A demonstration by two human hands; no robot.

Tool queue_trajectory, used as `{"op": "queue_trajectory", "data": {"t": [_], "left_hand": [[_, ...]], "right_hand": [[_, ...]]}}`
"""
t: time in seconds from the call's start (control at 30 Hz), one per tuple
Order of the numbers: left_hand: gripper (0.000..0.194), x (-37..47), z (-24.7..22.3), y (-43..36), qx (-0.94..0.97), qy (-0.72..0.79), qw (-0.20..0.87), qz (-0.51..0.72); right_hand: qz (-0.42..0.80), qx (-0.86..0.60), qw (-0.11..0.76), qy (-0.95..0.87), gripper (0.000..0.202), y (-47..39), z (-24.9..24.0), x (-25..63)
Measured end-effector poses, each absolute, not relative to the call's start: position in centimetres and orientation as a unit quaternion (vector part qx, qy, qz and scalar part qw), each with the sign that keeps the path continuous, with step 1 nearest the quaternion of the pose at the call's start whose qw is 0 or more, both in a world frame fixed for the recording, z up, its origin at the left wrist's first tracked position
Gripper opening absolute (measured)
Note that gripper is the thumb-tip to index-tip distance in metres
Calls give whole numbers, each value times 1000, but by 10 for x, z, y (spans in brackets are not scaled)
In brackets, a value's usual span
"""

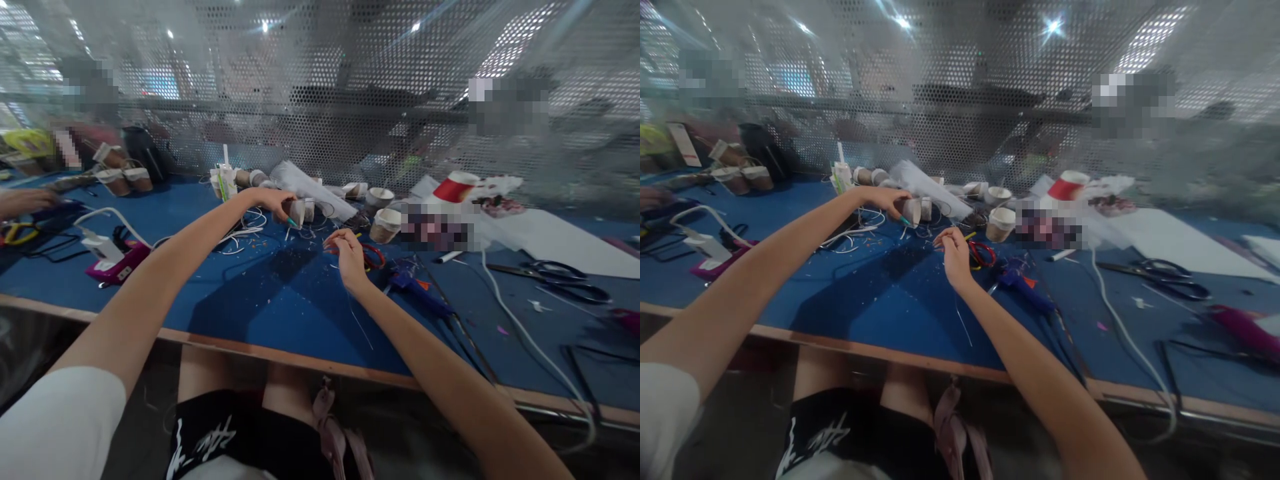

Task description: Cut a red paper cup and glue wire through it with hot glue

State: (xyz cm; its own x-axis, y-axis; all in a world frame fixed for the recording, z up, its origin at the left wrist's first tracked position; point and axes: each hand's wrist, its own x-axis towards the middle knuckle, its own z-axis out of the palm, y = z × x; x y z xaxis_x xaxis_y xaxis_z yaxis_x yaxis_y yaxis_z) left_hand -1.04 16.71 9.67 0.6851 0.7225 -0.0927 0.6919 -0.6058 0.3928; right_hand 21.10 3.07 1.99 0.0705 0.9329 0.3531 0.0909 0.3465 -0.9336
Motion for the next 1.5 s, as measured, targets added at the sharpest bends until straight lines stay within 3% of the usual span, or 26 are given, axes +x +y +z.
{"op": "queue_trajectory", "data": {"t": [0.3, 0.5, 0.7, 0.97, 1.1, 1.27, 1.4, 1.5], "left_hand": [[92, 4, 80, 188, 894, 387, 202, 97], [89, 10, 81, 194, 891, 386, 218, 96], [82, -27, 81, 189, 906, 359, 213, 72], [83, -68, 77, 187, 872, 444, 195, 63], [77, -71, 74, 192, 872, 447, 184, 77], [61, -77, 80, 189, 885, 414, 81, 199], [34, -46, 90, 141, 853, 434, -2, 288], [29, -3, 85, 85, 831, 424, -55, 355]], "right_hand": [[384, -453, 570, -568, 3, 35, 15, 212], [395, -458, 561, -565, 2, 37, 12, 213], [420, -444, 555, -564, 2, 38, 12, 212], [467, -413, 529, -575, 7, 34, 13, 210], [482, -403, 521, -578, 8, 32, 15, 208], [472, -405, 528, -578, 19, 29, 18, 208], [459, -419, 520, -586, 32, 26, 19, 209], [458, -431, 506, -590, 38, 24, 19, 210]]}}
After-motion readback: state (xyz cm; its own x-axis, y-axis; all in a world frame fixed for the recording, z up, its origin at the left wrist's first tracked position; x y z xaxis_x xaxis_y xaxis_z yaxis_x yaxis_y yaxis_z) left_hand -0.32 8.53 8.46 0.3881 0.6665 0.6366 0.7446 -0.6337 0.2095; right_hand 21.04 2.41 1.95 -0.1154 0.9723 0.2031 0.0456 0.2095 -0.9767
